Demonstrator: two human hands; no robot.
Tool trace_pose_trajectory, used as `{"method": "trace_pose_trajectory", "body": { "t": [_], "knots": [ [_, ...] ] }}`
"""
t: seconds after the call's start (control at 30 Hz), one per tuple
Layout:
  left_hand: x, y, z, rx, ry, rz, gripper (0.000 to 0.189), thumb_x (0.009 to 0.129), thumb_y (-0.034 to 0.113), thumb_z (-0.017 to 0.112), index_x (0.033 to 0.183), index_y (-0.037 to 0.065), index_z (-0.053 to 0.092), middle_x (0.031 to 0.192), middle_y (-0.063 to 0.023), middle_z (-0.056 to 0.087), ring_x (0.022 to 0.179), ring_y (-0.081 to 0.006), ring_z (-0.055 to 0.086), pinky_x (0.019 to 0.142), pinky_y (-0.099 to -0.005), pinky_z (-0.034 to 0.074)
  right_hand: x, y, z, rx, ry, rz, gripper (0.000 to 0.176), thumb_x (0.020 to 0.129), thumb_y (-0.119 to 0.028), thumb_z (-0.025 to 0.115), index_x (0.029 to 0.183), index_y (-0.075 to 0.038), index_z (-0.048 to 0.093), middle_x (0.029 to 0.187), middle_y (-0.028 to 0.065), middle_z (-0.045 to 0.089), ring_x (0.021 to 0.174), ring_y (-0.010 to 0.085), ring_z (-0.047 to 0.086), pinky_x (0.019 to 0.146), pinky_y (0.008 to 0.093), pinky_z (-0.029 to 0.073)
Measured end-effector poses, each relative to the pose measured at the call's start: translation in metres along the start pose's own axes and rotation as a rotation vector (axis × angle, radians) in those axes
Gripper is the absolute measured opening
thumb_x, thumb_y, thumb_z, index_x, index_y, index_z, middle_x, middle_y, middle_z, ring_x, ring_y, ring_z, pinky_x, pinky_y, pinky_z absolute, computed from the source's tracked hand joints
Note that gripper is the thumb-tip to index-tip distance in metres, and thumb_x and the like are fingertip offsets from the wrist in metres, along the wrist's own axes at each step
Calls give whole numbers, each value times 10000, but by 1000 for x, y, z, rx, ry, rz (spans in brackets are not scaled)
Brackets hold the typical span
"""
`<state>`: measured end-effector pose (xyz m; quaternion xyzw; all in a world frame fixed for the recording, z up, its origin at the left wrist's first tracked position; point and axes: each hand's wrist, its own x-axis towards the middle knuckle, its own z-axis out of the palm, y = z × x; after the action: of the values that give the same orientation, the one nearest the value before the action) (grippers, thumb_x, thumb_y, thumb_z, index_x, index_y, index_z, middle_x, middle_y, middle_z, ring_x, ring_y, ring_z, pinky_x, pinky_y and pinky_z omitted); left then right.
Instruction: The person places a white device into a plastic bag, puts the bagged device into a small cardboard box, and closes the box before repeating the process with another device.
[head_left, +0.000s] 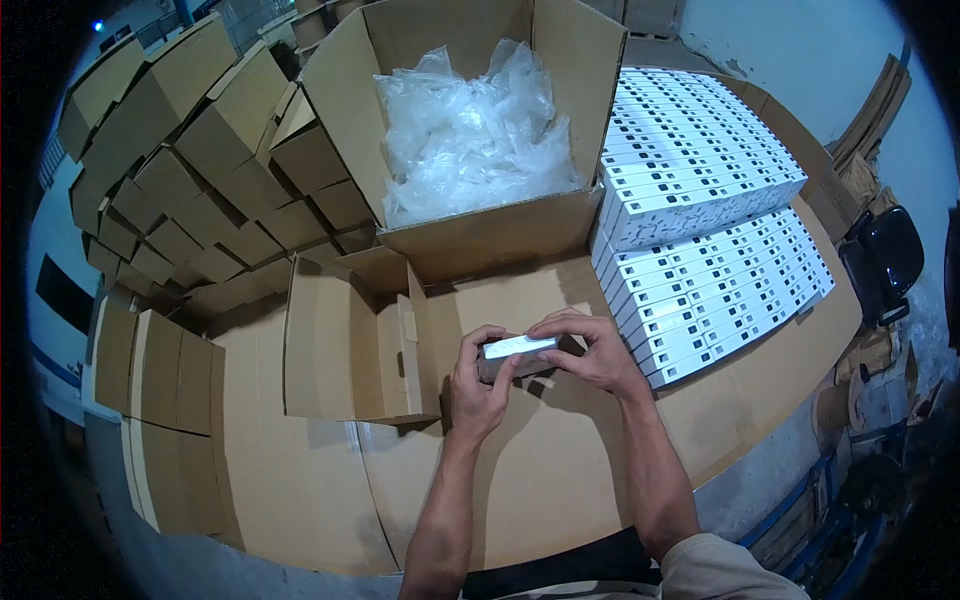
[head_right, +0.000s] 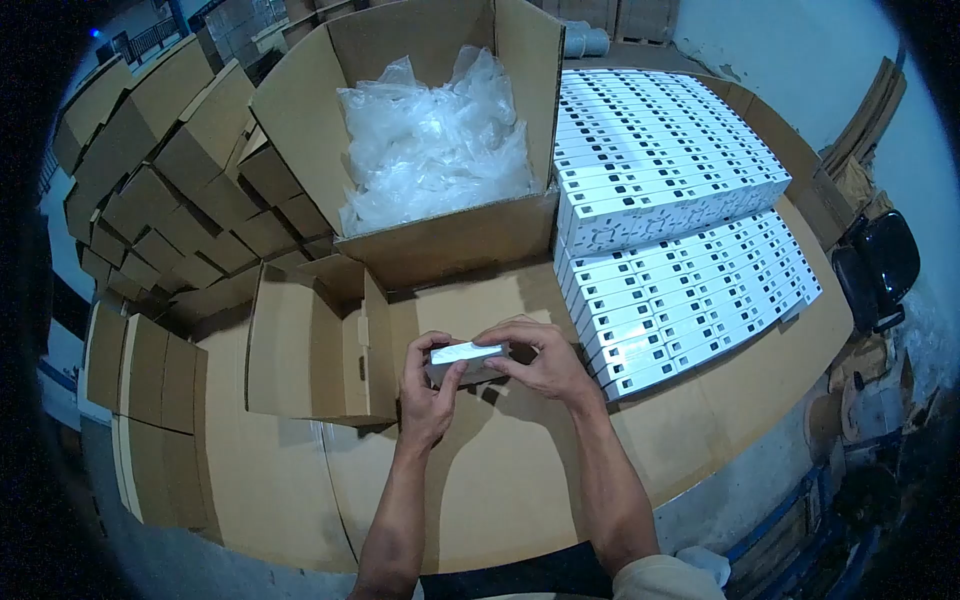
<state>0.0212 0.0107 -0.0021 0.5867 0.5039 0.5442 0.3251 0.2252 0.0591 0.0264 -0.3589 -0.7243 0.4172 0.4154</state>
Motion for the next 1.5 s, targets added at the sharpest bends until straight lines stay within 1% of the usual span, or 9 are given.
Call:
{"method": "trace_pose_trajectory", "body": {
  "t": [0.1,0.27,0.33,0.4,0.47,0.57,0.87,1.1,1.5],
  "knots": [
    [-1,7,1,-55,-3,-41,395,949,92,721,1298,33,545,1172,-143,675,1100,-255,673,935,-387,534,0,-5,-1,-62,4,4,302,818,-26,823,1114,-72,782,1063,46,770,947,156,673,746,287,556],
    [-11,7,10,12,54,-72,683,938,100,735,1495,30,347,1274,-174,600,1158,-288,620,993,-407,502,-3,-2,2,35,78,149,274,836,-26,819,1106,-47,773,1029,50,763,851,108,679,719,272,565],
    [-22,0,13,93,99,-99,881,900,100,761,1575,3,202,1393,-246,516,1269,-358,554,1085,-458,440,-2,9,8,85,179,123,266,857,-19,807,1118,-33,762,1016,58,757,828,93,679,715,259,573],
    [-35,9,10,247,92,-45,895,880,79,760,1568,-24,196,1460,-279,458,1343,-394,494,1134,-475,392,-3,12,9,250,266,194,281,876,-7,790,1152,-15,739,1026,70,746,837,97,684,718,247,582],
    [-55,20,5,340,34,-57,898,856,95,753,1551,-70,210,1554,-316,358,1449,-455,370,1206,-507,300,-3,14,10,295,331,221,314,910,23,750,1218,14,689,1043,90,723,847,109,685,709,238,594],
    [-81,37,-3,558,-137,-1,837,870,176,745,1527,-80,294,1559,-293,367,1453,-451,359,1209,-527,288,12,12,22,405,358,137,318,915,47,727,1227,22,670,1018,77,706,845,108,679,711,244,599],
    [-130,60,-25,823,-372,-76,744,937,420,650,1522,21,423,1601,-186,378,1497,-394,318,1225,-547,246,110,-46,64,282,150,-178,279,901,76,698,1166,-9,683,1031,65,708,883,121,690,787,276,585],
    [-135,60,-29,826,-385,-74,732,948,424,639,1524,25,429,1610,-172,371,1504,-379,308,1227,-550,236,154,-49,93,76,34,-239,278,895,71,698,1158,-17,678,1031,87,708,866,132,670,755,302,576],
    [-130,59,-32,810,-399,-55,707,950,417,634,1497,9,453,1587,-189,390,1476,-397,330,1197,-567,282,173,-53,101,-206,-16,-362,281,886,56,680,1153,-31,655,1058,165,689,921,349,695,775,435,560]
  ]
}}
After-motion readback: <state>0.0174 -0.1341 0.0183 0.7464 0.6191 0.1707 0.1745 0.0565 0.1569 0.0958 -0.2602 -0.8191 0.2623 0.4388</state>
